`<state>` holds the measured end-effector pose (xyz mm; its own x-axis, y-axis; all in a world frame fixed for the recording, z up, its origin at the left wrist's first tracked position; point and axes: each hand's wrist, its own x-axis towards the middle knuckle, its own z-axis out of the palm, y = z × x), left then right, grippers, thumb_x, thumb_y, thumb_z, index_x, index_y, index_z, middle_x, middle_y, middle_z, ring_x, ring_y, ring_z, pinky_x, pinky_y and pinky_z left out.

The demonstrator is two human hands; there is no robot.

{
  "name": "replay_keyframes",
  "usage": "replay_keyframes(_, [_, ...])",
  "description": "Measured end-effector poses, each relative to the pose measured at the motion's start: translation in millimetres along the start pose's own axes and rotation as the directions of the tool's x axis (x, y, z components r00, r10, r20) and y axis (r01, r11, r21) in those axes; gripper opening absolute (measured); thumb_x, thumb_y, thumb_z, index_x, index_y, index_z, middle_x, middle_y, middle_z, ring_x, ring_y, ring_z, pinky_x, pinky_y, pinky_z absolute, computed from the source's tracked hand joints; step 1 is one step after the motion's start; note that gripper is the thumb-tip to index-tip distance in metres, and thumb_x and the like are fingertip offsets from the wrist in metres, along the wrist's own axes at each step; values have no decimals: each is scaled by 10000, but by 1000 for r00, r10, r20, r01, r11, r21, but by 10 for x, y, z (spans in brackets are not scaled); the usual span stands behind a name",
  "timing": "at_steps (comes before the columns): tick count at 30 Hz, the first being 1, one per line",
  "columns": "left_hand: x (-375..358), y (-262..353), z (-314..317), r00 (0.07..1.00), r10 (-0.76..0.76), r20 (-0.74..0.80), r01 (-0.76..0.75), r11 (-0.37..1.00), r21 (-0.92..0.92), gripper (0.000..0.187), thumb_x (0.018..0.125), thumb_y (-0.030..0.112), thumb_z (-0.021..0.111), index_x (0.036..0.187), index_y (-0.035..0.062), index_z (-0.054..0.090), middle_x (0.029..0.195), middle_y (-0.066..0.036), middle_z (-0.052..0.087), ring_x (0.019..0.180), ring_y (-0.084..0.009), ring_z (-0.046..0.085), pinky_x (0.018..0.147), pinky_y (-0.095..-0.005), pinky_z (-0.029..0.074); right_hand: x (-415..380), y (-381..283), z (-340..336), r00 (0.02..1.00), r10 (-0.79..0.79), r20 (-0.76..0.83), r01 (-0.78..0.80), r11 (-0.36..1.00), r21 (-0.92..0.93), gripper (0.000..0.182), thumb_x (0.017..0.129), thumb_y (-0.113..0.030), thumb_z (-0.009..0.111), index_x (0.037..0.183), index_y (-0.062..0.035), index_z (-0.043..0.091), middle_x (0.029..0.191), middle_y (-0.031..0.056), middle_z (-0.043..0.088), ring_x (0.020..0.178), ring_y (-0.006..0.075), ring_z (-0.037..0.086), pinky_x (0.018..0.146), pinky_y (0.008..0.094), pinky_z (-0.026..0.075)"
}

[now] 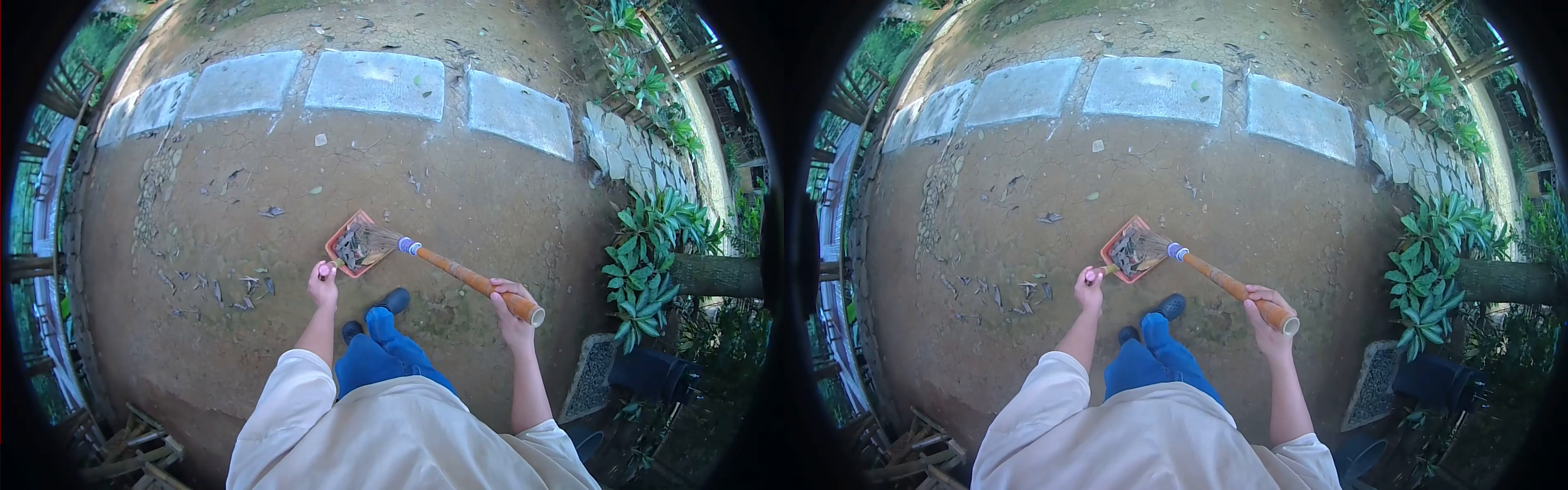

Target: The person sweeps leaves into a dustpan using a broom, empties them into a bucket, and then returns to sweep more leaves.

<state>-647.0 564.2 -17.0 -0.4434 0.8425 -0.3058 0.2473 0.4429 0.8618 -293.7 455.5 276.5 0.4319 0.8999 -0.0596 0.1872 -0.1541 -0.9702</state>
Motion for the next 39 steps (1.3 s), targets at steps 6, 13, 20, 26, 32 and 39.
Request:
replay_keyframes(6, [-77,-93,-392,1000,9,-19,-10,999,-47,372,825,24,784,1182,49,683,1125,-94,706,1007,-187,678,913,-323,535,-94,-204,30,999,-15,-38,15,1000,2,109,890,49,681,973,-17,658,1116,119,693,1086,209,647,986,349,495])
replay_keyframes(13, [-108,-283,-897,997,-7,-76,0,995,-96,363,834,27,782,1182,49,682,1107,-88,704,1008,-181,674,917,-317,534,-246,-302,129,991,82,-109,-68,989,128,101,913,25,667,990,-33,637,1142,118,676,1107,208,632,977,343,512])
replay_keyframes(20, [-171,-454,-1400,993,-13,-117,4,997,-79,370,842,16,772,1196,42,668,1088,-83,704,1001,-169,674,905,-308,533,-385,-309,298,975,120,-186,-82,977,198,84,956,-28,639,1026,-58,604,1212,117,642,1116,211,625,924,378,572])
replay_keyframes(26, [-158,-629,-1641,991,-71,-112,61,994,-91,367,869,-17,735,1221,37,645,1110,-49,670,1025,-151,641,937,-293,500,-428,237,548,981,-61,-183,69,997,36,95,958,-44,650,1042,-56,608,1221,114,636,1145,219,613,958,359,550])
replay_keyframes(32, [-111,-818,-1670,988,-81,-130,74,996,-52,368,842,-13,764,1192,38,663,1083,-66,691,975,-148,663,889,-301,531,-407,449,950,977,-129,-170,110,987,-118,53,936,-32,674,981,-26,647,1162,117,672,1127,212,623,977,355,497])
replay_keyframes(39, [-104,-838,-1722,983,-178,-35,167,966,-199,361,865,-21,741,1208,40,646,1113,-50,662,1022,-138,635,921,-287,509,-429,725,1323,986,-141,-84,120,969,-215,89,854,10,717,929,-20,680,1071,119,728,1016,219,697,928,346,519])
